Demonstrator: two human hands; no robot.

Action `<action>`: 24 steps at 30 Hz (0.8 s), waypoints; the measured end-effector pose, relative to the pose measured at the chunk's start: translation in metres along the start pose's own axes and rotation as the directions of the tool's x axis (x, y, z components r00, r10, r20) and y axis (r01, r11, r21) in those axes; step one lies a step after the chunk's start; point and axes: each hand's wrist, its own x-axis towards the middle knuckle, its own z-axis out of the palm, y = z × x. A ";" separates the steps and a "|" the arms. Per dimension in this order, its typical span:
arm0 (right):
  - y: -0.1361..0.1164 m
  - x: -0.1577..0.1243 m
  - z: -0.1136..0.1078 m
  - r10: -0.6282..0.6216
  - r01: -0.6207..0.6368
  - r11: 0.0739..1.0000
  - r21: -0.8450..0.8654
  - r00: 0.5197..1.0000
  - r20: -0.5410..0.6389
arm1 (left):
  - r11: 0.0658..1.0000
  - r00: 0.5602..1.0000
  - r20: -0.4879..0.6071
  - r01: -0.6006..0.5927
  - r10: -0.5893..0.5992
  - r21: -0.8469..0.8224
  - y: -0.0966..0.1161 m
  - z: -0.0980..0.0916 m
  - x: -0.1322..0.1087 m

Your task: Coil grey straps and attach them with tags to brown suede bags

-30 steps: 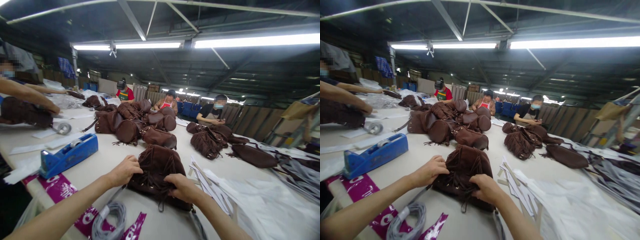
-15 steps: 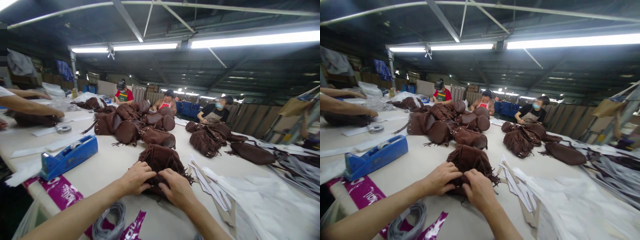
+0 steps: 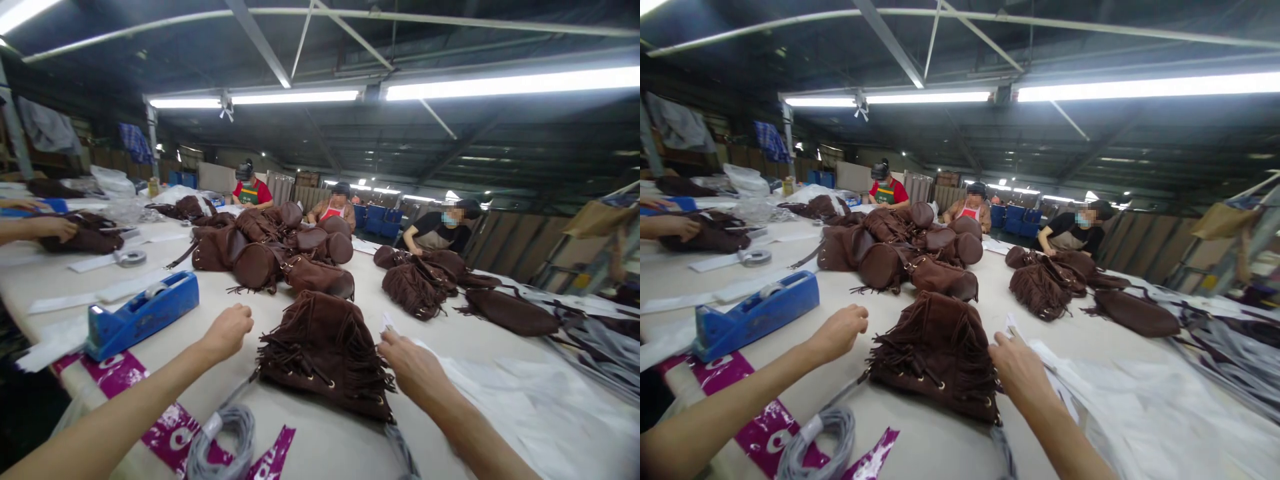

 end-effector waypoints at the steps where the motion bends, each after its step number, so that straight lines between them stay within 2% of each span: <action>1: 0.003 0.000 -0.005 0.082 -0.084 0.996 -0.028 0.996 -0.040 | 0.999 0.999 -0.026 0.046 -0.046 0.000 0.001 -0.004 -0.002; 2: 0.001 0.002 -0.009 0.134 -0.136 0.991 -0.021 0.988 -0.075 | 0.997 0.996 -0.053 0.074 -0.075 -0.025 0.006 -0.007 -0.005; 4: -0.016 0.007 -0.013 0.129 -0.117 0.986 0.118 0.986 -0.105 | 0.985 0.995 -0.068 0.056 -0.068 -0.162 0.027 -0.010 -0.010; 5: -0.030 0.010 -0.012 0.092 -0.064 0.969 0.240 0.990 -0.108 | 0.963 0.999 -0.043 0.012 -0.025 -0.268 0.042 -0.009 -0.013; 7: -0.063 0.020 -0.005 -0.015 0.073 0.867 0.492 0.993 -0.121 | 0.895 0.988 0.064 -0.100 0.142 -0.435 0.074 -0.003 -0.018; 9: -0.093 0.031 0.006 -0.060 0.138 0.756 0.640 0.988 -0.141 | 0.876 0.950 0.131 -0.199 0.282 -0.439 0.097 0.007 -0.021; 10: -0.104 0.035 0.012 -0.049 0.132 0.728 0.673 0.989 -0.141 | 0.888 0.942 0.143 -0.224 0.302 -0.402 0.104 0.012 -0.022; 12: -0.116 0.042 0.020 -0.004 0.094 0.708 0.700 0.992 -0.130 | 0.929 0.961 0.122 -0.199 0.247 -0.313 0.107 0.019 -0.021; 14: -0.118 0.044 0.024 0.029 0.068 0.702 0.709 0.992 -0.124 | 0.956 0.992 0.059 -0.090 0.111 -0.279 0.099 0.020 -0.017; 17: -0.114 0.041 0.026 0.047 0.061 0.685 0.726 0.991 -0.128 | 0.963 0.998 0.006 0.055 -0.055 -0.266 0.084 0.016 -0.009; 20: -0.112 0.037 0.028 0.063 0.066 0.672 0.738 0.987 -0.146 | 0.970 0.997 0.056 0.073 -0.062 -0.231 0.078 0.013 -0.003; 24: -0.114 0.036 0.036 0.071 0.069 0.668 0.741 0.985 -0.156 | 0.974 0.993 0.105 0.070 -0.048 -0.215 0.079 0.012 0.000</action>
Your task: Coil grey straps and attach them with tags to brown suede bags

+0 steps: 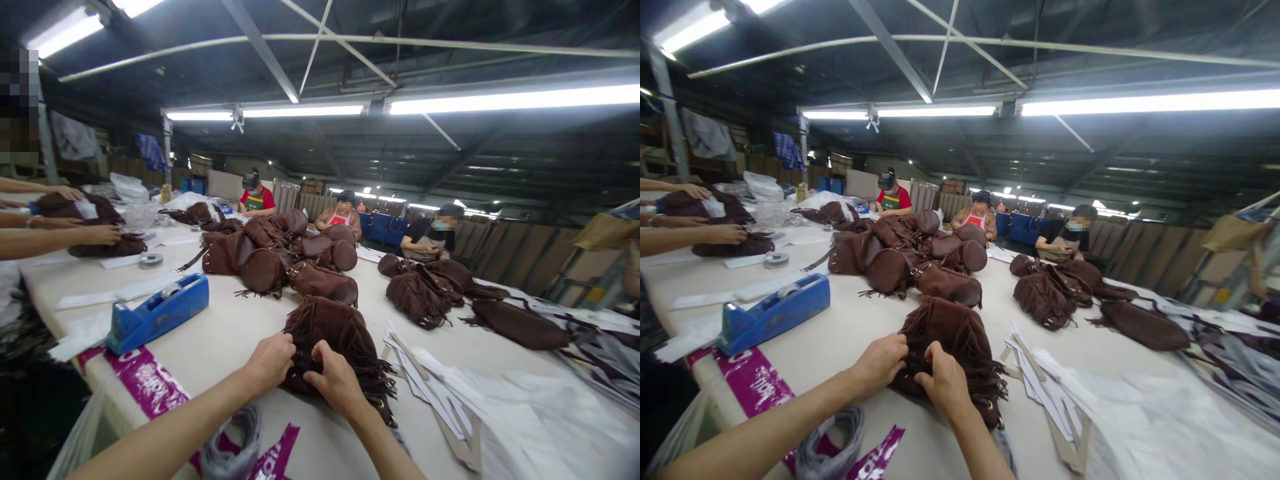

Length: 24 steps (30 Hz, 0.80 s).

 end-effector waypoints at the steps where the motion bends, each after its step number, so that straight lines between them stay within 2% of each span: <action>1: 0.001 0.000 0.001 0.002 -0.002 1.000 -0.001 1.000 0.003 | 1.000 1.000 0.002 0.003 -0.003 -0.006 0.000 -0.002 0.001; 5: -0.002 0.001 0.002 -0.019 0.018 1.000 0.002 1.000 0.019 | 0.998 0.999 -0.011 0.039 -0.040 -0.046 -0.006 -0.014 0.008; 9: -0.006 -0.003 -0.005 -0.087 0.086 0.996 0.028 0.996 0.037 | 0.989 0.987 -0.066 0.148 -0.149 -0.012 -0.017 -0.020 0.017; 12: -0.002 -0.017 -0.014 -0.187 0.185 0.982 0.042 0.981 0.048 | 0.981 0.977 -0.100 0.193 -0.190 0.030 -0.018 -0.019 0.013; 14: 0.003 -0.031 -0.018 -0.273 0.273 0.962 0.003 0.961 0.054 | 0.984 0.975 -0.150 0.172 -0.163 0.049 -0.010 -0.020 0.003; 16: 0.007 -0.047 -0.017 -0.332 0.334 0.939 -0.077 0.942 0.041 | 0.993 0.977 -0.179 0.111 -0.115 -0.031 0.004 -0.021 -0.012; 17: 0.009 -0.055 -0.015 -0.338 0.338 0.934 -0.117 0.941 0.025 | 0.984 0.985 -0.128 0.099 -0.118 -0.145 0.013 -0.021 -0.021; 18: 0.010 -0.061 -0.012 -0.330 0.327 0.933 -0.150 0.944 0.001 | 0.941 0.990 -0.008 0.130 -0.139 -0.311 0.023 -0.019 -0.029; 19: 0.011 -0.067 -0.008 -0.317 0.309 0.935 -0.173 0.948 -0.021 | 0.838 0.973 0.167 0.222 -0.158 -0.499 0.032 -0.015 -0.037; 20: 0.012 -0.072 -0.003 -0.305 0.293 0.937 -0.192 0.952 -0.033 | 0.664 0.918 0.365 0.370 -0.154 -0.650 0.041 -0.009 -0.044; 21: 0.013 -0.076 0.002 -0.298 0.285 0.935 -0.211 0.954 -0.032 | 0.451 0.839 0.529 0.525 -0.130 -0.722 0.050 -0.002 -0.049; 22: 0.013 -0.078 0.006 -0.298 0.284 0.929 -0.236 0.954 -0.023 | 0.249 0.769 0.629 0.634 -0.110 -0.732 0.057 0.007 -0.052; 23: 0.014 -0.080 0.009 -0.305 0.293 0.920 -0.260 0.952 -0.007 | 0.095 0.725 0.679 0.688 -0.112 -0.719 0.063 0.016 -0.053; 24: 0.014 -0.082 0.011 -0.315 0.304 0.911 -0.278 0.949 0.007 | 0.000 0.703 0.698 0.705 -0.136 -0.710 0.067 0.024 -0.052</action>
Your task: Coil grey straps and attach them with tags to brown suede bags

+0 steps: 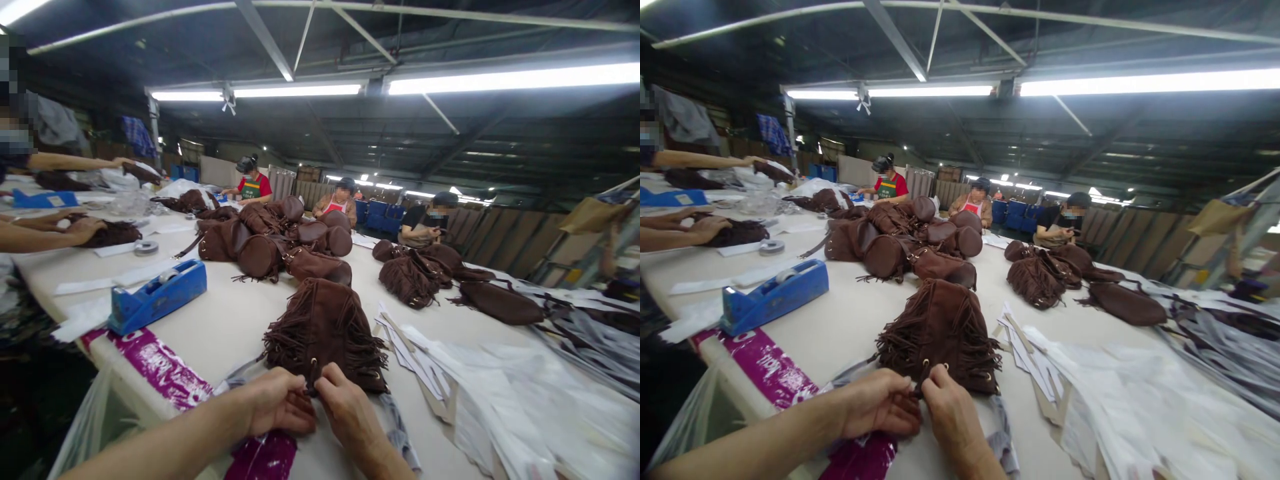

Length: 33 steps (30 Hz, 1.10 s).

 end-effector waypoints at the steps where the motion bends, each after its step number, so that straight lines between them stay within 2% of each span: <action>1: 0.000 -0.001 0.000 -0.011 0.011 1.000 -0.005 1.000 0.000 | 0.999 0.999 -0.038 0.010 -0.011 -0.033 -0.003 0.003 0.006; 4: 0.001 -0.003 -0.006 -0.003 0.010 0.996 0.091 0.998 -0.069 | 0.997 0.992 -0.127 -0.017 0.026 0.070 -0.004 0.003 0.021; 7: 0.002 -0.005 -0.013 0.040 -0.007 0.974 0.225 0.989 -0.143 | 0.986 0.981 -0.174 -0.051 0.079 0.160 0.003 -0.005 0.025; 11: 0.001 -0.006 -0.013 -0.009 0.031 0.973 0.231 0.995 -0.098 | 0.995 0.992 -0.125 -0.005 0.018 0.102 0.009 -0.009 0.025; 16: 0.005 0.003 -0.023 -0.055 0.043 0.944 0.327 0.998 0.027 | 0.996 0.983 -0.173 -0.055 0.066 0.069 0.007 -0.001 0.027; 18: 0.012 0.012 -0.030 -0.006 -0.001 0.939 0.343 1.000 0.018 | 0.995 0.981 -0.181 -0.055 0.069 0.079 0.006 0.000 0.026; 21: 0.025 0.028 -0.031 0.097 -0.092 0.972 0.215 0.995 -0.012 | 0.995 0.985 -0.168 -0.027 0.043 0.096 0.006 0.000 0.025; 24: 0.032 0.043 -0.021 0.138 -0.162 0.977 0.140 0.976 0.167 | 0.995 0.986 -0.163 -0.003 0.019 0.103 0.005 -0.001 0.024; 27: 0.032 0.053 -0.008 0.215 -0.274 0.951 0.143 0.920 0.327 | 0.995 0.985 -0.171 0.025 -0.008 0.097 0.004 0.002 0.024; 30: 0.031 0.059 0.000 0.305 -0.374 0.919 0.126 0.876 0.373 | 0.995 0.983 -0.179 0.053 -0.038 0.081 0.003 0.010 0.019; 33: 0.032 0.062 0.003 0.349 -0.413 0.904 0.112 0.863 0.366 | 0.997 0.983 -0.178 0.055 -0.046 0.046 -0.004 0.020 0.008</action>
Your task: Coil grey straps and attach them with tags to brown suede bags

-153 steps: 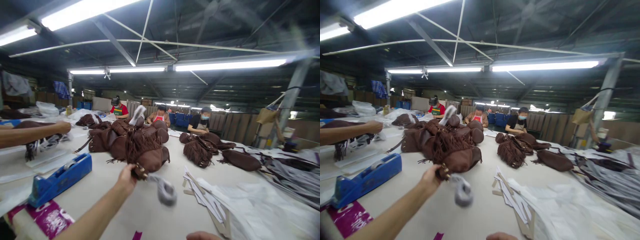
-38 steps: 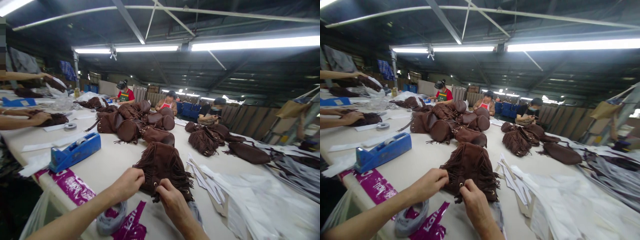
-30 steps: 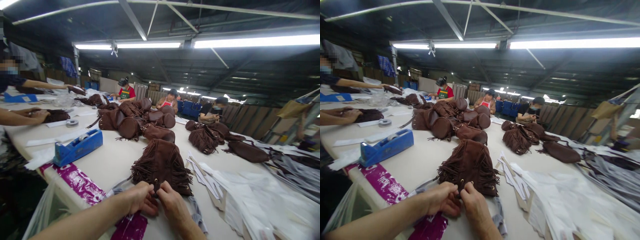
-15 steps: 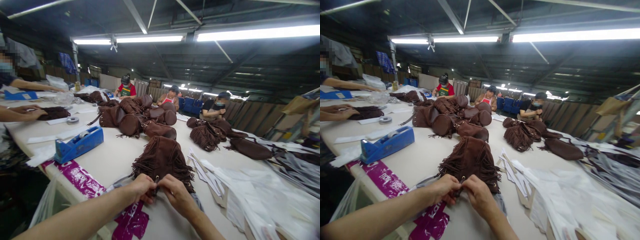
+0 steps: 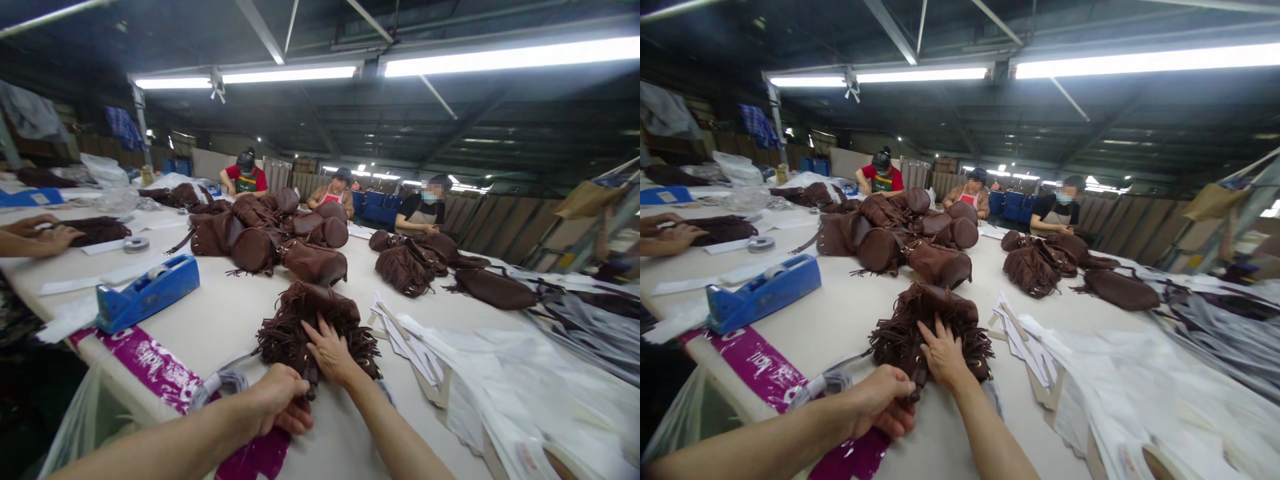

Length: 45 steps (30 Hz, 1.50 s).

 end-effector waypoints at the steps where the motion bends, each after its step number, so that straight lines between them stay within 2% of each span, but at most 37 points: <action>1: 0.000 0.000 0.000 -0.003 0.003 1.000 0.001 1.000 -0.004 | 1.000 1.000 0.001 -0.004 0.004 -0.014 -0.004 0.003 -0.004; 7: 0.004 0.000 0.003 -0.069 0.072 0.996 0.049 0.996 -0.063 | 0.998 0.999 -0.010 -0.032 0.032 -0.054 -0.019 0.009 -0.015; 11: 0.017 -0.013 -0.004 -0.162 0.169 0.979 0.114 0.985 -0.061 | 0.967 0.996 0.075 0.071 -0.054 -0.244 -0.012 0.005 -0.004; 14: 0.034 -0.034 -0.014 -0.316 0.317 0.940 0.126 0.948 -0.034 | 0.916 0.982 0.165 0.148 -0.091 -0.372 -0.009 0.003 0.009; 18: 0.045 -0.058 -0.024 -0.434 0.437 0.899 0.025 0.897 -0.084 | 0.875 0.975 0.192 0.186 -0.110 -0.446 -0.005 0.003 0.019; 20: 0.040 -0.062 -0.024 -0.449 0.450 0.893 -0.014 0.886 -0.120 | 0.884 0.977 0.182 0.179 -0.109 -0.433 -0.002 0.002 0.021; 26: 0.019 -0.057 -0.012 -0.433 0.407 0.896 -0.178 0.890 -0.143 | 0.953 0.994 0.112 0.030 0.005 -0.303 0.004 -0.003 0.018; 30: 0.018 -0.052 -0.009 -0.391 0.366 0.918 -0.155 0.903 -0.178 | 0.988 0.993 0.101 -0.045 0.060 -0.145 -0.002 -0.005 0.015; 34: 0.019 -0.044 -0.025 -0.375 0.361 0.927 -0.107 0.906 -0.194 | 0.992 0.990 0.087 -0.103 0.109 -0.068 -0.006 -0.005 0.012; 38: 0.001 -0.032 -0.047 -0.333 0.300 0.941 -0.156 0.903 -0.272 | 0.987 0.986 0.065 -0.154 0.156 -0.041 -0.007 -0.004 0.012; 40: -0.016 -0.024 -0.055 -0.456 0.399 0.873 -0.281 0.872 -0.179 | 0.983 0.982 0.053 -0.179 0.181 -0.036 -0.008 -0.003 0.013; 42: -0.031 -0.014 -0.062 -0.578 0.543 0.723 -0.427 0.814 0.056 | 0.981 0.980 0.047 -0.194 0.195 -0.028 -0.009 -0.002 0.014; 43: -0.037 -0.008 -0.065 -0.593 0.597 0.651 -0.470 0.786 0.177 | 0.980 0.979 0.042 -0.200 0.201 -0.025 -0.009 -0.002 0.014; 45: -0.045 0.003 -0.068 -0.553 0.634 0.591 -0.499 0.768 0.322 | 0.978 0.977 0.026 -0.209 0.209 -0.024 -0.010 -0.002 0.013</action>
